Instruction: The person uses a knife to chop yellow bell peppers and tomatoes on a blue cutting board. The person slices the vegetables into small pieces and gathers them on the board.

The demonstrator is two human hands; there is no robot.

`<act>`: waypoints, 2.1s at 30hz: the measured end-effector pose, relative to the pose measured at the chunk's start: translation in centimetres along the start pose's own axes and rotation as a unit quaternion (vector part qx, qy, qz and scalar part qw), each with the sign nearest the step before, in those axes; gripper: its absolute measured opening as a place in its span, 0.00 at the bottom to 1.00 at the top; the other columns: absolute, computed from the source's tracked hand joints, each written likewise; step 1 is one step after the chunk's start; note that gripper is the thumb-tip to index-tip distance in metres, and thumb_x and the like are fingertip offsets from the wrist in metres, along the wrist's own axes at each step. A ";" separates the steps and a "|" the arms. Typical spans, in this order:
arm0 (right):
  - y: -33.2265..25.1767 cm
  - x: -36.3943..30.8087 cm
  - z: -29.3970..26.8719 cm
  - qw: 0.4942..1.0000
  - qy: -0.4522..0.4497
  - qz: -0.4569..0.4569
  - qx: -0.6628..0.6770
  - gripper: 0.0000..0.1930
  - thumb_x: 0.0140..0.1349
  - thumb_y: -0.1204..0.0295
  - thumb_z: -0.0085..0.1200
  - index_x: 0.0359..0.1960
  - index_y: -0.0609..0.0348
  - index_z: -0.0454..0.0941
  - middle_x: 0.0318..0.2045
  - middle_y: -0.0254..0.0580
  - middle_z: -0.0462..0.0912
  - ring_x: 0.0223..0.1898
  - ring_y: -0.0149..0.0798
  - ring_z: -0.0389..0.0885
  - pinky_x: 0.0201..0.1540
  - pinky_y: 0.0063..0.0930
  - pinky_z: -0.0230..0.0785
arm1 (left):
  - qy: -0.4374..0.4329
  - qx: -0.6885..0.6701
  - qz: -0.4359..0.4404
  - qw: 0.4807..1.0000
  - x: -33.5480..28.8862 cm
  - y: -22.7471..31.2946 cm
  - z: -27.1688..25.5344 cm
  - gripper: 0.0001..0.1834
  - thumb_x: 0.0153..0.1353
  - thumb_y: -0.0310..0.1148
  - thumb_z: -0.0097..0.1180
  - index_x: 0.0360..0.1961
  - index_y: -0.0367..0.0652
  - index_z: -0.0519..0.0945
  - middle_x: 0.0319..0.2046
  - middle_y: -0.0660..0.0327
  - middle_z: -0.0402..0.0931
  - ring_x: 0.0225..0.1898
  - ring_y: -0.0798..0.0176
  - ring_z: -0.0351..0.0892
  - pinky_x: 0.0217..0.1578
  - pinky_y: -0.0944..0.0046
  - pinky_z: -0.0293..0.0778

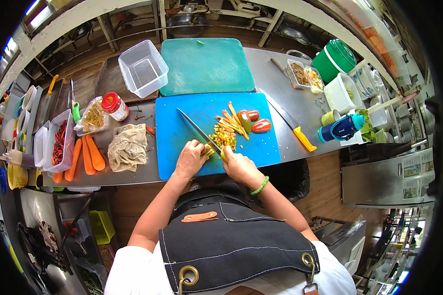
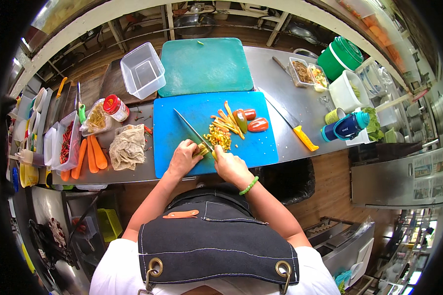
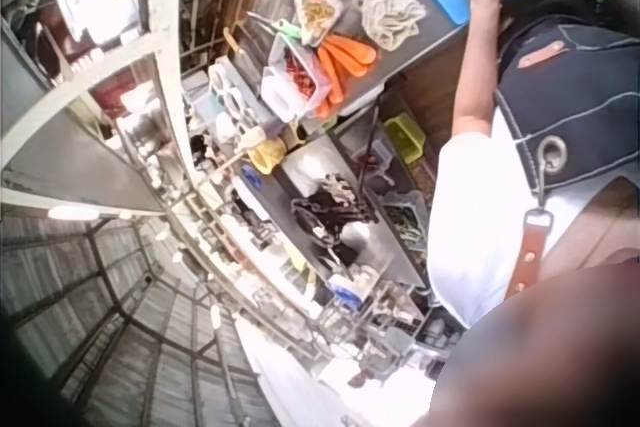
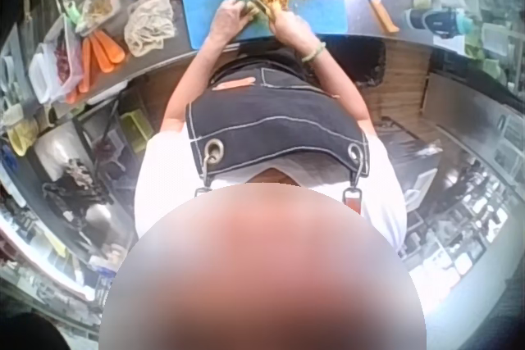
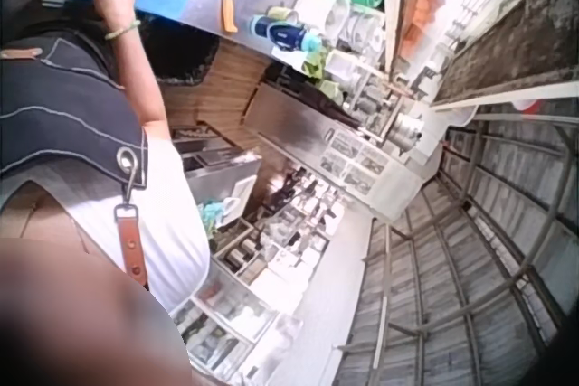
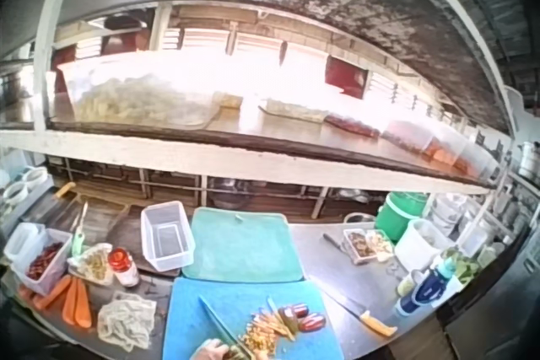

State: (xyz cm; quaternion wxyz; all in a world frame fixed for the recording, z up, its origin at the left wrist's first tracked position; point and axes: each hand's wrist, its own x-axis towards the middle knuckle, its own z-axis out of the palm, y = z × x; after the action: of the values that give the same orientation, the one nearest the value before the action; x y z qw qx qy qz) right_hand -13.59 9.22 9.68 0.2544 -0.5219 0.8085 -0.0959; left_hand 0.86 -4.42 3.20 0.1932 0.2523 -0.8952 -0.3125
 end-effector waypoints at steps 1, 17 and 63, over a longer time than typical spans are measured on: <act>-0.2 0.1 0.2 1.000 0.001 0.000 0.003 0.15 0.68 0.65 0.50 0.48 0.58 0.63 0.32 0.65 0.83 0.36 0.70 0.81 0.39 0.62 0.73 | 0.002 -0.004 -0.002 1.000 -0.1 -0.1 0.1 0.14 0.46 0.28 0.73 0.31 0.37 0.79 0.37 0.51 0.78 0.43 0.46 0.77 0.47 0.52 0.75; -0.5 2.4 3.5 1.000 0.015 -0.005 0.013 0.15 0.68 0.66 0.48 0.50 0.60 0.63 0.32 0.65 0.83 0.38 0.68 0.83 0.41 0.62 0.75 | 0.021 -0.038 0.015 0.999 0.0 -0.8 0.7 0.12 0.47 0.27 0.71 0.30 0.36 0.80 0.36 0.51 0.79 0.43 0.46 0.79 0.46 0.51 0.76; -1.5 1.8 4.4 0.999 0.014 -0.019 0.034 0.15 0.67 0.68 0.51 0.48 0.59 0.61 0.31 0.65 0.83 0.36 0.71 0.81 0.39 0.62 0.73 | 0.032 -0.034 0.014 0.999 -1.1 -1.6 0.1 0.11 0.48 0.27 0.68 0.34 0.37 0.82 0.35 0.51 0.79 0.41 0.46 0.79 0.45 0.52 0.76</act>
State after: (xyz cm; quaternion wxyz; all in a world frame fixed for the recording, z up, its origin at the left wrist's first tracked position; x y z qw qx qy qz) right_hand -10.77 7.48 6.04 0.2590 -0.5271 0.7979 -0.1356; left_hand 2.18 -4.81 1.87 0.2346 0.2431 -0.8808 -0.3317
